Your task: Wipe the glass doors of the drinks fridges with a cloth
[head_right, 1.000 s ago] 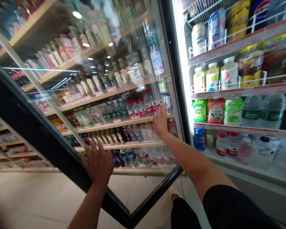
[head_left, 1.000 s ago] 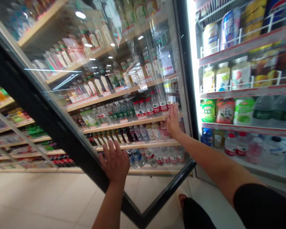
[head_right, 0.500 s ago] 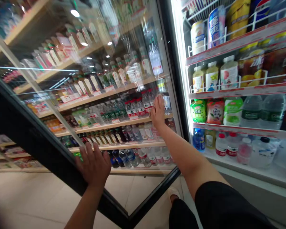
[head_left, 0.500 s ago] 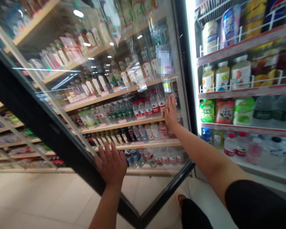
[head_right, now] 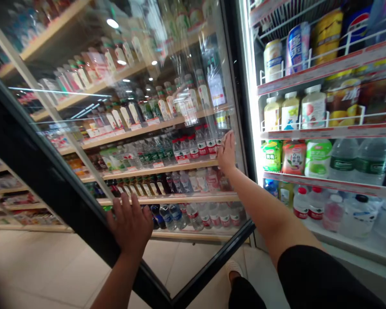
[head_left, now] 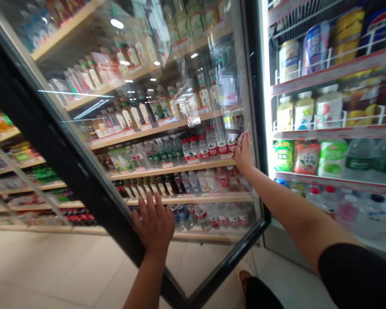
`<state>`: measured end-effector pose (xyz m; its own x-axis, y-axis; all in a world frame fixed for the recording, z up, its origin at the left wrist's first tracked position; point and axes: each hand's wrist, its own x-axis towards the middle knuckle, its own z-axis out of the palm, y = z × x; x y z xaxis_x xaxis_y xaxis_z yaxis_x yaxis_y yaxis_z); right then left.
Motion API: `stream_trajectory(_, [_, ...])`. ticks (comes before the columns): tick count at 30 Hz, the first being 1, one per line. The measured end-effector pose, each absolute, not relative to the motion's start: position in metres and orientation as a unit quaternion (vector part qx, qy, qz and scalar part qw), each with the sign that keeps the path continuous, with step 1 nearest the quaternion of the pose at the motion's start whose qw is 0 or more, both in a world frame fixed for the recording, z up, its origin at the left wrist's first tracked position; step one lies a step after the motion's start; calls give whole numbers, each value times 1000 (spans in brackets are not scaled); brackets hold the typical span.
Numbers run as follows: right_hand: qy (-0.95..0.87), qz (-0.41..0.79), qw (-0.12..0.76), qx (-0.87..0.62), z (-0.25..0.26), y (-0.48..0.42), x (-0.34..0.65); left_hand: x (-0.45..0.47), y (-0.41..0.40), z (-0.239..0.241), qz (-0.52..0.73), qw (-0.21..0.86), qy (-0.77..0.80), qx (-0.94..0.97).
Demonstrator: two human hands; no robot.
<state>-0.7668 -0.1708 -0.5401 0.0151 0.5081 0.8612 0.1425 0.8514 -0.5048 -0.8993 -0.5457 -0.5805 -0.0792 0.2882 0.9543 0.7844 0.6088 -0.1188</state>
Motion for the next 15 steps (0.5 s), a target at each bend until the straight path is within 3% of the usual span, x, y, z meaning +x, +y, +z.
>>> stream_trajectory(6, [-763,36,630,-142,-609,-256,-770,-900,-546,-578,-207,571,-694,-385])
stream_trajectory(12, [-743,60,653,-134,-533,-209,-774,-903,-546,-580,-237,544,-707,-385])
stream_trajectory(15, [-695,105,681,-206,-536,-179,-773,-904,-546,-583,-240,544,-707,-384])
